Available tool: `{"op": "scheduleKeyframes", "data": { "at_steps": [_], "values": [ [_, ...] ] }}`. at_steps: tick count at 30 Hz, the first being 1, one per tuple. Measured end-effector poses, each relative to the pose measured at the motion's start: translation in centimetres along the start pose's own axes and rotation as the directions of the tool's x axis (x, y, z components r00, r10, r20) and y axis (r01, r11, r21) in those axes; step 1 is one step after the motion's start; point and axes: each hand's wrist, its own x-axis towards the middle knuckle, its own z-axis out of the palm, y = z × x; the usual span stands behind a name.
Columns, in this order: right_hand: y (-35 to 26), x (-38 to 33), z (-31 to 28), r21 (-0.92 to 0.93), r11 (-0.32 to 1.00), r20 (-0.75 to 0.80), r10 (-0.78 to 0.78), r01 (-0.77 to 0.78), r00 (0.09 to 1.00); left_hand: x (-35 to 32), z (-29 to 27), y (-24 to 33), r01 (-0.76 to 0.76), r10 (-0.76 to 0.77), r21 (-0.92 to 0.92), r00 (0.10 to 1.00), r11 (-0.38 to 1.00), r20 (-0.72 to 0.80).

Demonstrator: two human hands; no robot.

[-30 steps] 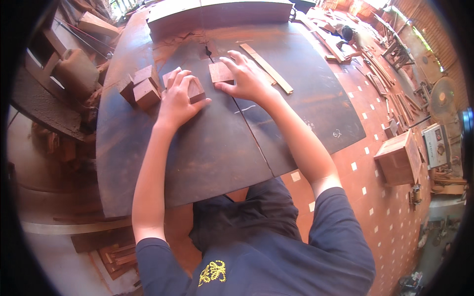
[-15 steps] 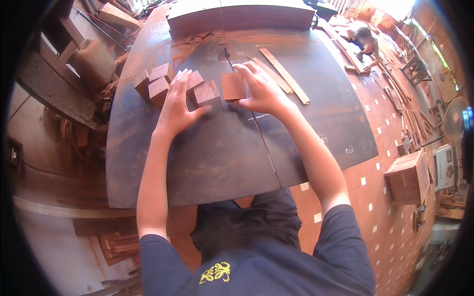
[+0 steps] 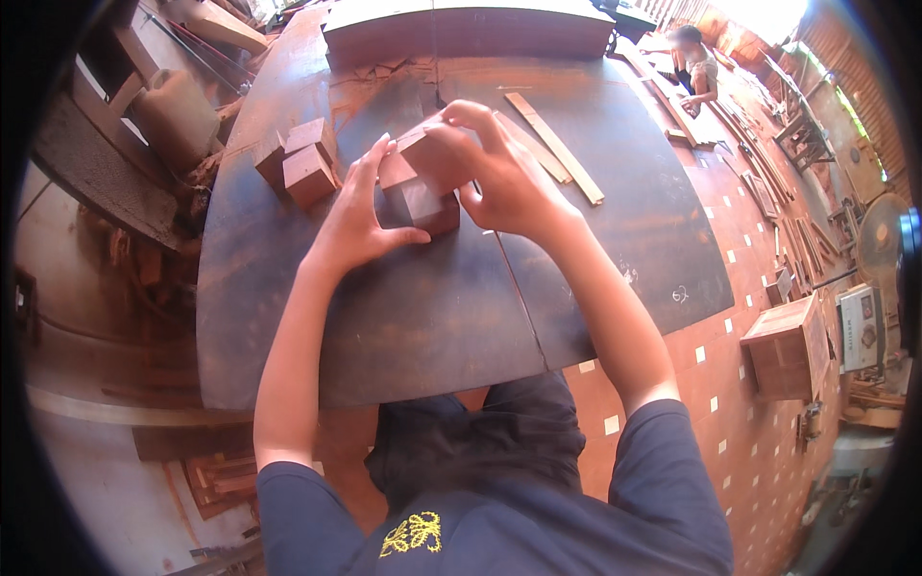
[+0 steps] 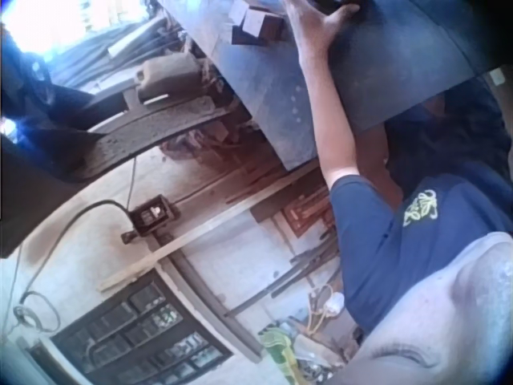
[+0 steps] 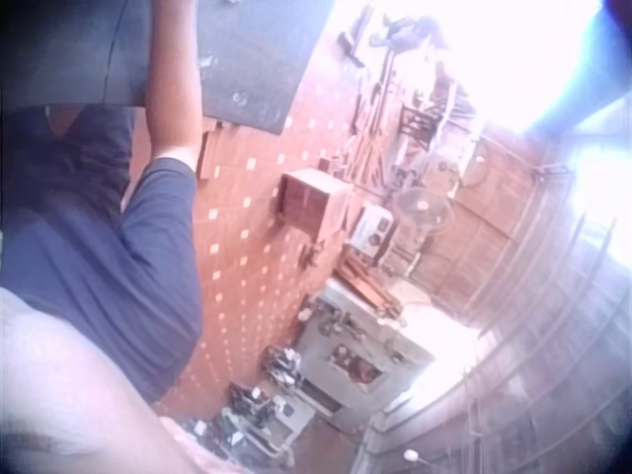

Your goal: The person assembles small wooden blocks into a compact stack on a workbench, then uses a thin wooden stick to scrape and sweep sawdust off the bench surface. The person handles the blocks one at a time and moves them into a neat pile before clearing the work area.

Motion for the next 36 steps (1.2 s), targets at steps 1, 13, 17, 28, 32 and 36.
{"op": "scheduleKeyframes", "data": {
  "at_steps": [1, 13, 17, 28, 32, 36],
  "values": [
    [0.0, 0.3, -0.3, 0.030, 1.000, 0.021, 0.004, -0.005, 1.000, 0.0, -0.1, 0.0, 0.013, -0.013, 0.010, 1.000, 1.000, 0.013],
    [0.8, 0.6, -0.1, 0.340, 0.935, -0.145, 0.161, -0.104, 0.976, -0.1, 0.1, 0.6, 0.081, -0.080, 0.101, 0.997, 0.992, -0.014],
    [-0.6, 0.5, 1.3, 0.312, 0.949, -0.315, 0.146, -0.043, 0.938, 0.0, 0.4, 0.6, 0.050, -0.040, 0.158, 0.997, 0.986, -0.064],
    [-1.9, 0.1, 2.2, -0.029, 0.999, -0.334, 0.021, -0.033, 0.942, -0.5, 0.7, 1.3, 0.104, -0.075, 0.269, 0.990, 0.957, -0.116],
    [-2.2, -0.3, 2.8, -0.042, 0.998, -0.381, 0.026, -0.046, 0.924, -0.4, 1.4, 2.3, 0.099, -0.062, 0.262, 0.987, 0.960, -0.147],
    [-1.8, -0.1, 3.2, -0.043, 0.999, -0.405, -0.027, 0.011, 0.914, -0.7, 2.1, 2.3, 0.103, -0.039, 0.294, 0.976, 0.950, -0.214]
  ]
}}
